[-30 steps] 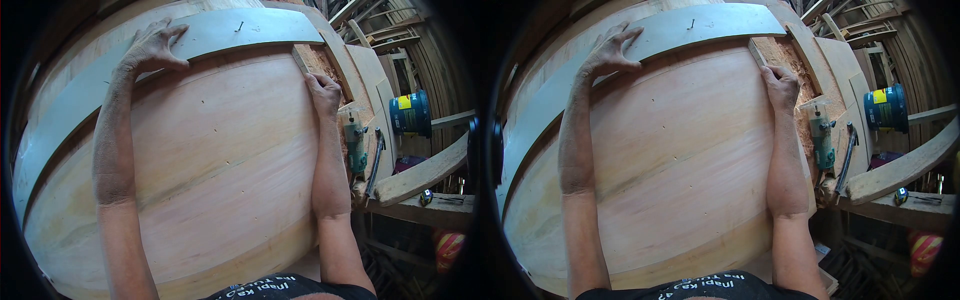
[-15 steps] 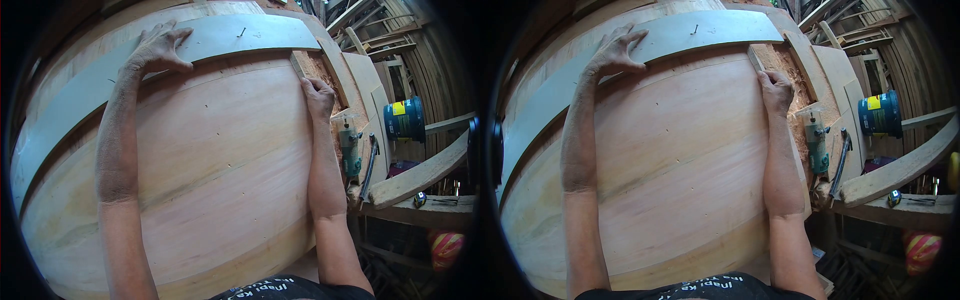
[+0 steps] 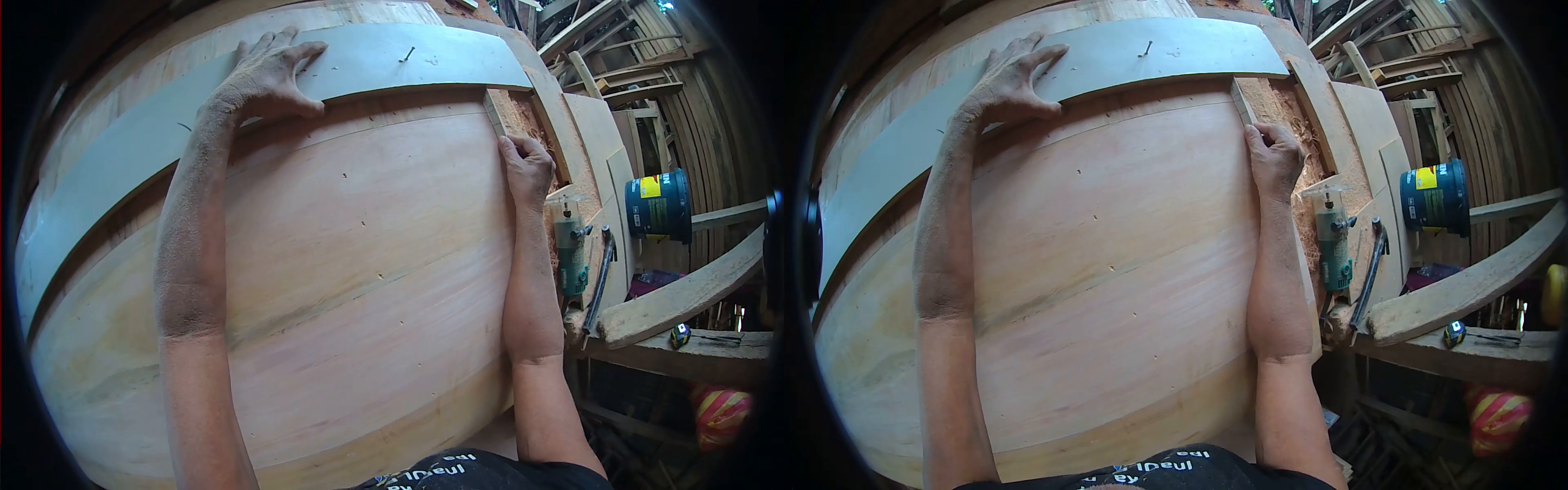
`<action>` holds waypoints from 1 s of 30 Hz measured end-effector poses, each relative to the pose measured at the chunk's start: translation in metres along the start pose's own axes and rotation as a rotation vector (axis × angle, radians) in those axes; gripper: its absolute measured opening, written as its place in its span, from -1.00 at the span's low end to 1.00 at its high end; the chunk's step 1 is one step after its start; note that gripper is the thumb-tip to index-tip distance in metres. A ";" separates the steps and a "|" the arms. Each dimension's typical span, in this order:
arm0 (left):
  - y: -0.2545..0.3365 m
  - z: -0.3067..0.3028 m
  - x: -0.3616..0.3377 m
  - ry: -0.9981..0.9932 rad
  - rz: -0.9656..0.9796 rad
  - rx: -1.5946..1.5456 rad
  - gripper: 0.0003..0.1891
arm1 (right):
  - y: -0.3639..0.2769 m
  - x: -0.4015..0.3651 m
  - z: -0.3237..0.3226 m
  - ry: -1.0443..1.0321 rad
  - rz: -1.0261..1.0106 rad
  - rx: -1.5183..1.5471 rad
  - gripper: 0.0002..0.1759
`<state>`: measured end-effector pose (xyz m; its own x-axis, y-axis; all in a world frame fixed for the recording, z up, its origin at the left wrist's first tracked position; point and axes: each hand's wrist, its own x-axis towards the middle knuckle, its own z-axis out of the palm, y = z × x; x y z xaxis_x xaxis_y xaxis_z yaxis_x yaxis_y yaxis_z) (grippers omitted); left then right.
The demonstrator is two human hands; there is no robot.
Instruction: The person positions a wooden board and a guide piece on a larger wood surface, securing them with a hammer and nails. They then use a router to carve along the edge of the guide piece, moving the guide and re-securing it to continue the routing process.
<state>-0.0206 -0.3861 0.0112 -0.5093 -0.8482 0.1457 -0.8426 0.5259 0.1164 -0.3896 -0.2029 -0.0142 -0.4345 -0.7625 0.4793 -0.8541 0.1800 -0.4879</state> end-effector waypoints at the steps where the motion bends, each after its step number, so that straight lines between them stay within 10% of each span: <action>1: 0.000 0.002 0.000 0.006 0.001 -0.004 0.10 | -0.001 -0.001 0.000 0.005 -0.023 -0.031 -0.78; 30: 0.004 0.003 0.000 -0.002 -0.003 -0.006 0.10 | -0.003 0.000 0.002 0.022 0.001 0.008 -0.79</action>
<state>-0.0242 -0.3842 0.0086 -0.5069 -0.8500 0.1433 -0.8432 0.5235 0.1223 -0.3861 -0.2046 -0.0145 -0.4415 -0.7485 0.4948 -0.8515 0.1755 -0.4942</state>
